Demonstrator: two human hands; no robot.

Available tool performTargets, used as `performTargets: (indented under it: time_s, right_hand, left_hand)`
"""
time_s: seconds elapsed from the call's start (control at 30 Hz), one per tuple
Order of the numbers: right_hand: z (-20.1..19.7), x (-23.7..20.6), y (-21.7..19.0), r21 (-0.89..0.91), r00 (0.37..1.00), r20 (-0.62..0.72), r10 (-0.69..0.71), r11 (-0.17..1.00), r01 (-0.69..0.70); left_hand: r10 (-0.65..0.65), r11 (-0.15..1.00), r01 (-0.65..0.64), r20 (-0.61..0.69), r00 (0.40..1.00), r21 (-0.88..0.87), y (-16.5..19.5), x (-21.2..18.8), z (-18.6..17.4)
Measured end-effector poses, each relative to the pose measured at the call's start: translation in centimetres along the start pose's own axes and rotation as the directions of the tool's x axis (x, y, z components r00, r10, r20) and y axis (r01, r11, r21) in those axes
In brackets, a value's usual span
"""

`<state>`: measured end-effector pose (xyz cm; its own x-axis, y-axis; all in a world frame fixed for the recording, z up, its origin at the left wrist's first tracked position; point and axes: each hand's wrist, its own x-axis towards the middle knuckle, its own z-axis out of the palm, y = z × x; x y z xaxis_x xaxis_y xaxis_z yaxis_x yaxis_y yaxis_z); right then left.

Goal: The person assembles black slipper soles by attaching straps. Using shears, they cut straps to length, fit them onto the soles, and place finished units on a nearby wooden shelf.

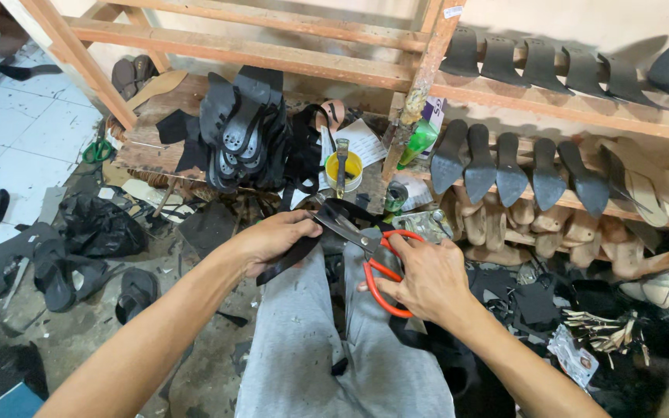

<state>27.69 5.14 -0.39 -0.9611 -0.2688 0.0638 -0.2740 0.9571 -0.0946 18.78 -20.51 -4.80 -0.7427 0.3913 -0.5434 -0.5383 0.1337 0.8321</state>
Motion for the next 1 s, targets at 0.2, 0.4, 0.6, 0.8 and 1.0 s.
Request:
performTargets:
  time_s: [0.2, 0.4, 0.6, 0.8, 1.0]
  right_hand:
    - [0.4, 0.6, 0.1, -0.001, 0.974, -0.19, -0.122, 0.992, 0.124]
    - [0.5, 0.8, 0.8, 0.013, 0.994, -0.074, -0.076, 0.997, 0.077]
    - [0.6, 0.8, 1.0, 0.052, 0.997, -0.012, -0.071, 0.996, 0.071]
    - [2.9, 0.8, 1.9, 0.2, 0.991, -0.063, -0.116, 0.972, 0.126]
    - [7.7, -5.3, 2.8, 0.784, 0.896, 0.375, -0.239, 0.597, -0.169]
  left_hand:
    - [-0.012, 0.996, 0.016, -0.047, 0.999, 0.085, -0.1, 0.3, 0.1]
    - [0.021, 0.996, -0.023, 0.03, 0.999, 0.083, -0.2, 0.6, -0.2]
    - [0.013, 0.993, -0.017, 0.036, 0.999, 0.118, 0.1, -0.1, -0.3]
    - [0.005, 0.998, -0.005, -0.003, 1.0, 0.063, -0.8, -0.4, -0.9]
    - [0.196, 0.924, -0.174, 0.032, 0.98, -0.34, -3.8, -2.1, -4.6]
